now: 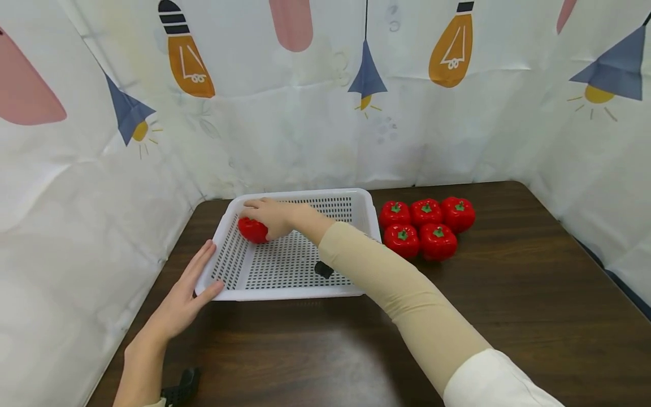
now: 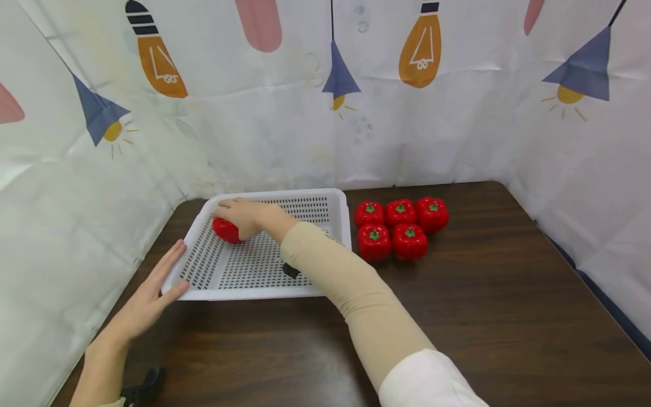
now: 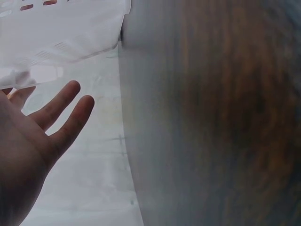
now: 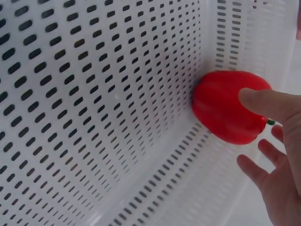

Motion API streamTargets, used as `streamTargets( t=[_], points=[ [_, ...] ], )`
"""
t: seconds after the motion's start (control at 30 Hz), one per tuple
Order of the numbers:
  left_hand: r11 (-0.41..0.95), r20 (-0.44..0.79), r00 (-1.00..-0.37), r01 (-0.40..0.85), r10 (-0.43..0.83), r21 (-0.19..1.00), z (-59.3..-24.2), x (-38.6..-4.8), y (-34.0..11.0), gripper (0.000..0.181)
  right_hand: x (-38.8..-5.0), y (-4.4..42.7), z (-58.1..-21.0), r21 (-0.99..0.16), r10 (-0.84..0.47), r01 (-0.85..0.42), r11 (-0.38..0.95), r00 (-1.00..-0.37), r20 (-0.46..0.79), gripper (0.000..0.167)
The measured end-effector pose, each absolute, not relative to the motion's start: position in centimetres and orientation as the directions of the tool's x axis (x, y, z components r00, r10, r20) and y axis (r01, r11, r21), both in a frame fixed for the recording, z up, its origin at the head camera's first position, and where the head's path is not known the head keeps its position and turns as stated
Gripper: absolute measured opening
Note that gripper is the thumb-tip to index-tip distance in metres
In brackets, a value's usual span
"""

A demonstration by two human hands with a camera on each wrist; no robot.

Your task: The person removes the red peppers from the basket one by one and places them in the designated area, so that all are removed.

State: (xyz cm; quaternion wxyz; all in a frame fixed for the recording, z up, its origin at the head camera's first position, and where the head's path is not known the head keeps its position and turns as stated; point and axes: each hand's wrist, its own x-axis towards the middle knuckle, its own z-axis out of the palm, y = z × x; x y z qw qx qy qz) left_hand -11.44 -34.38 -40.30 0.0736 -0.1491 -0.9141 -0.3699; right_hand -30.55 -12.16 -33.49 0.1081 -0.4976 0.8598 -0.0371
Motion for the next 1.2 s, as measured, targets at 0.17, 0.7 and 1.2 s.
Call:
streamTargets(
  t=[0.17, 0.7, 1.2],
  points=[
    [0.685, 0.262, -0.940, 0.339, 0.220, 0.645, -40.4, -11.4, -34.4, 0.080, -30.5, -12.7, -33.7, -0.163, -0.863, -0.849, 0.502, -0.480, -0.157, 0.078],
    [0.663, 0.235, -0.949, 0.315, 0.210, 0.679, -40.3, -11.4, -34.3, 0.082, -30.0, -13.3, -33.8, -0.057, -0.862, -0.864, 0.500, -0.491, -0.124, 0.059],
    [0.666, 0.235, -0.949, 0.314, 0.208, 0.677, -40.2, -11.3, -34.2, 0.081, -30.1, -13.3, -34.2, -0.169, -0.871, -0.854, 0.491, -0.476, -0.122, 0.061]
  ],
)
